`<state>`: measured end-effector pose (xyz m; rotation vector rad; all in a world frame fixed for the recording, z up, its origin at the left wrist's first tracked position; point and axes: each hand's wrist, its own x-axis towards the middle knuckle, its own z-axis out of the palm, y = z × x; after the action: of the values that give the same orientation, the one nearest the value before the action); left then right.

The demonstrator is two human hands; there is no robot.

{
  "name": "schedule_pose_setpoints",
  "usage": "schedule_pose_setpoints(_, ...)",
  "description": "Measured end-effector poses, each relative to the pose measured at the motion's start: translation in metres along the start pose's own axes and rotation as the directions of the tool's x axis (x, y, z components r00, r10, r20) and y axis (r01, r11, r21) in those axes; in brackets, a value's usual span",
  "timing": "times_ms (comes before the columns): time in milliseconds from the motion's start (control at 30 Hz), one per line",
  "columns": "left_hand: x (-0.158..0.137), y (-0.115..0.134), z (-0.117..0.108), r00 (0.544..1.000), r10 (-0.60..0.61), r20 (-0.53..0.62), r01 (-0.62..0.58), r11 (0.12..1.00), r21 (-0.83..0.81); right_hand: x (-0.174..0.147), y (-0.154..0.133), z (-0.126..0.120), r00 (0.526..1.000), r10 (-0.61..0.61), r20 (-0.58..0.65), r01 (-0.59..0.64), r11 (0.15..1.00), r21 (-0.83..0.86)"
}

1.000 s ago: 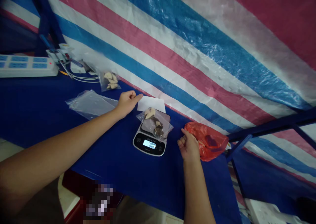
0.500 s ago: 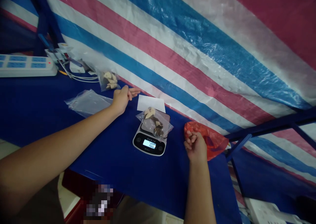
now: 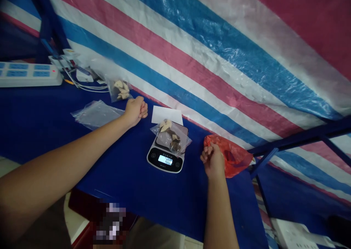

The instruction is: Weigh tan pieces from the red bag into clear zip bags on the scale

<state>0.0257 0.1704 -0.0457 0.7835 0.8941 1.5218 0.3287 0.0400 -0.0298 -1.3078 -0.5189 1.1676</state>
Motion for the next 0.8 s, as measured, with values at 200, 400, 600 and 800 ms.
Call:
schedule_pose_setpoints(200, 0.007, -0.008, -0.002, 0.995, 0.074, -0.060, -0.072, 0.997, 0.038, 0.000, 0.004, 0.008, 0.996, 0.082, -0.036, -0.086, 0.990, -0.108)
schedule_pose_setpoints(400, 0.002, -0.010, -0.004, 0.953, 0.300, -0.030, -0.285, 0.930, 0.232, -0.004, 0.015, 0.016, 0.998, 0.014, -0.056, -0.020, 0.992, -0.124)
schedule_pose_setpoints(600, -0.004, -0.007, 0.001, 0.930, 0.346, -0.123, -0.275, 0.878, 0.391, -0.003, 0.029, 0.023, 0.995, -0.018, -0.099, 0.003, 0.989, -0.151)
schedule_pose_setpoints(800, -0.021, 0.005, 0.012, 0.942, 0.320, 0.105, -0.329, 0.811, 0.483, 0.001, 0.032, 0.025, 0.998, -0.052, -0.048, 0.041, 0.980, -0.194)
